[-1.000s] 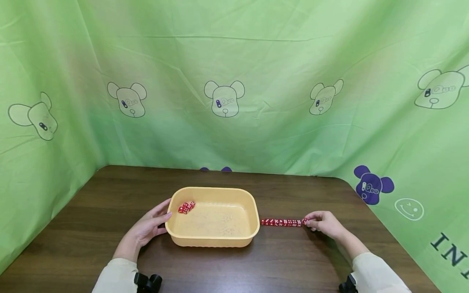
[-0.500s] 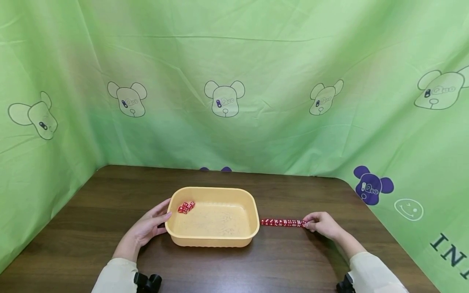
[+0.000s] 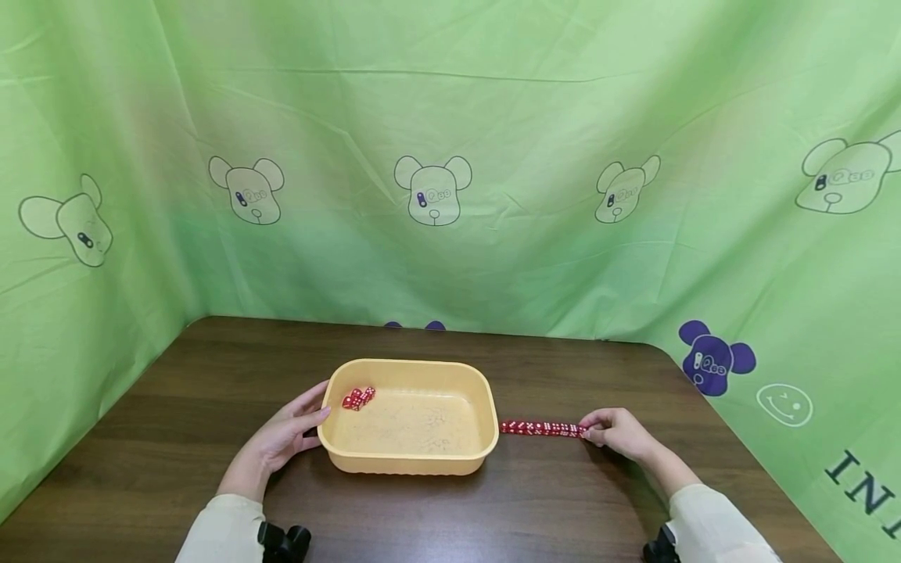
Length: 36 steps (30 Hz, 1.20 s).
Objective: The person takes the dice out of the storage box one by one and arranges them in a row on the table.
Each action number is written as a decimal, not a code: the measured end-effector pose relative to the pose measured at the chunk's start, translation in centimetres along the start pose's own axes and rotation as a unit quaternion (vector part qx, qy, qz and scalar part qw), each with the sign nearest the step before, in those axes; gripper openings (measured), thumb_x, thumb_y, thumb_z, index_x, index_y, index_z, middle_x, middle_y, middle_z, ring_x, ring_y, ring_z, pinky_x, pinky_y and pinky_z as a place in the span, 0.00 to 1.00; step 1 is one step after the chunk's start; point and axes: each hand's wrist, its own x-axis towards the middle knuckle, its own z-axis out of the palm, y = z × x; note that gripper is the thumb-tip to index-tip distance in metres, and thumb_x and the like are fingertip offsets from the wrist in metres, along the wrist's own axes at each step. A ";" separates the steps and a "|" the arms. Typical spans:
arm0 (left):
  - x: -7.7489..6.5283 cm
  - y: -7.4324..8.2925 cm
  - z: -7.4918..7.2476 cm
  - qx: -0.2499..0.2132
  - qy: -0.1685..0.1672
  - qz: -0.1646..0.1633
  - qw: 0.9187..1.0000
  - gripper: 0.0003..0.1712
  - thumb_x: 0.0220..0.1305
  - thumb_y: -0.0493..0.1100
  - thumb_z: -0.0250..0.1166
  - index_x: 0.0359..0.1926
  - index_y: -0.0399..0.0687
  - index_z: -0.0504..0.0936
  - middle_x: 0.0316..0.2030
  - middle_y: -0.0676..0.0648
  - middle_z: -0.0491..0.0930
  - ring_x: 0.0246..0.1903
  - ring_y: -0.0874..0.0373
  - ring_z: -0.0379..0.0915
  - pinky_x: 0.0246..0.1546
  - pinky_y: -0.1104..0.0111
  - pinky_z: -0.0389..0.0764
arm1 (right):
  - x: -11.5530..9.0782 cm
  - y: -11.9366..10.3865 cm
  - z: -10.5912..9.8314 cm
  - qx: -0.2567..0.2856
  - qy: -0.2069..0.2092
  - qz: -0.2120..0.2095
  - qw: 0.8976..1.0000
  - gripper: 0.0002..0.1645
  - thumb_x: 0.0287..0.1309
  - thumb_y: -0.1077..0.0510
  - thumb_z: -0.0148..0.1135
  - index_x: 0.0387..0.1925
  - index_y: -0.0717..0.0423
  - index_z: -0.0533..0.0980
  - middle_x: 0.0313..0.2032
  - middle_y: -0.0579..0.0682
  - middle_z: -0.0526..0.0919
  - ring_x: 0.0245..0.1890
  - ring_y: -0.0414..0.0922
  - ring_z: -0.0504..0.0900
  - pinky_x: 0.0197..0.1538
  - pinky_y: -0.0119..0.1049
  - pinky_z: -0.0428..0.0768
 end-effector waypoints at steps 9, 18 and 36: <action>0.0 0.1 0.0 -0.001 0.001 0.001 1.000 0.34 0.61 0.36 0.51 0.65 0.47 0.46 0.61 0.35 0.48 0.50 0.49 0.62 0.42 0.59 0.71 | 0.0 -0.5 -0.3 0.019 -0.003 0.011 1.000 0.12 0.47 0.69 0.57 0.32 0.78 0.71 0.24 0.56 0.77 0.20 0.43 0.73 0.24 0.33 0.73; 0.0 -0.1 -0.1 -0.002 0.005 -0.001 1.000 0.34 0.61 0.36 0.52 0.65 0.47 0.47 0.61 0.36 0.48 0.52 0.47 0.60 0.42 0.58 0.71 | 0.9 -1.9 -1.9 0.009 -0.002 0.018 1.000 0.18 0.50 0.64 0.57 0.38 0.78 0.70 0.27 0.55 0.77 0.22 0.49 0.75 0.24 0.35 0.73; 0.1 -0.1 0.0 -0.005 0.007 0.001 1.000 0.34 0.61 0.36 0.51 0.65 0.48 0.48 0.61 0.36 0.48 0.51 0.48 0.61 0.42 0.58 0.71 | 4.9 -8.9 -0.8 0.052 0.012 -0.006 0.999 0.20 0.52 0.60 0.57 0.42 0.73 0.71 0.31 0.55 0.77 0.28 0.46 0.76 0.37 0.39 0.74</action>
